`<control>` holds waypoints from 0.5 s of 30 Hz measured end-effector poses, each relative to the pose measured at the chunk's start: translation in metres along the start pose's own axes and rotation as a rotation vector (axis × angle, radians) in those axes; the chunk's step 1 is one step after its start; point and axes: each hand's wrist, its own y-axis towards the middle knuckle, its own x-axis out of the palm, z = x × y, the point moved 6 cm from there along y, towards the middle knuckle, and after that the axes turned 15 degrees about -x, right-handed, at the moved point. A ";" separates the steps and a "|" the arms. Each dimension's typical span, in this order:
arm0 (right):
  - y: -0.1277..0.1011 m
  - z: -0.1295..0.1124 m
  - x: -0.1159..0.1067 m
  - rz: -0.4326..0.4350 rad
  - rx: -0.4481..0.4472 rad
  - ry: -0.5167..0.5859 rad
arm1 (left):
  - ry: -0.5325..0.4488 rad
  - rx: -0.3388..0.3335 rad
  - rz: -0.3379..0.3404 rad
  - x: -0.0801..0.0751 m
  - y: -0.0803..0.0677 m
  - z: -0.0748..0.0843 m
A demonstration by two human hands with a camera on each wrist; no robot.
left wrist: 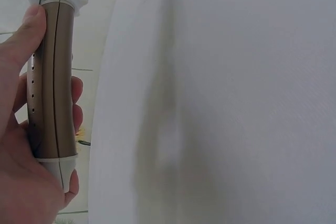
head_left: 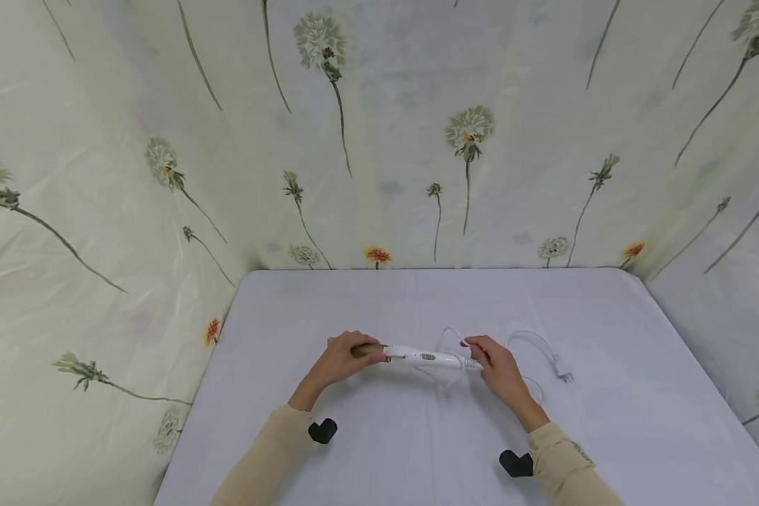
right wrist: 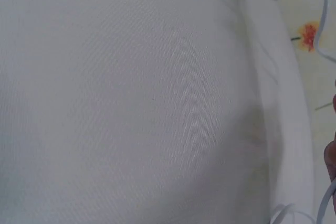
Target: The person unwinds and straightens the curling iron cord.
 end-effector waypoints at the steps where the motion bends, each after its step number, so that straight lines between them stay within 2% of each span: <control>1: 0.000 0.000 0.001 -0.013 0.009 -0.007 | -0.005 -0.001 0.003 0.000 0.000 0.000; 5: -0.001 -0.001 0.006 -0.067 0.024 -0.011 | -0.023 0.012 0.029 -0.001 0.002 0.000; 11: -0.009 -0.001 0.014 -0.160 0.083 0.045 | -0.043 0.054 0.093 -0.004 0.000 0.001; 15: -0.013 -0.001 0.017 -0.186 0.108 0.059 | -0.054 0.071 0.137 -0.007 0.000 0.003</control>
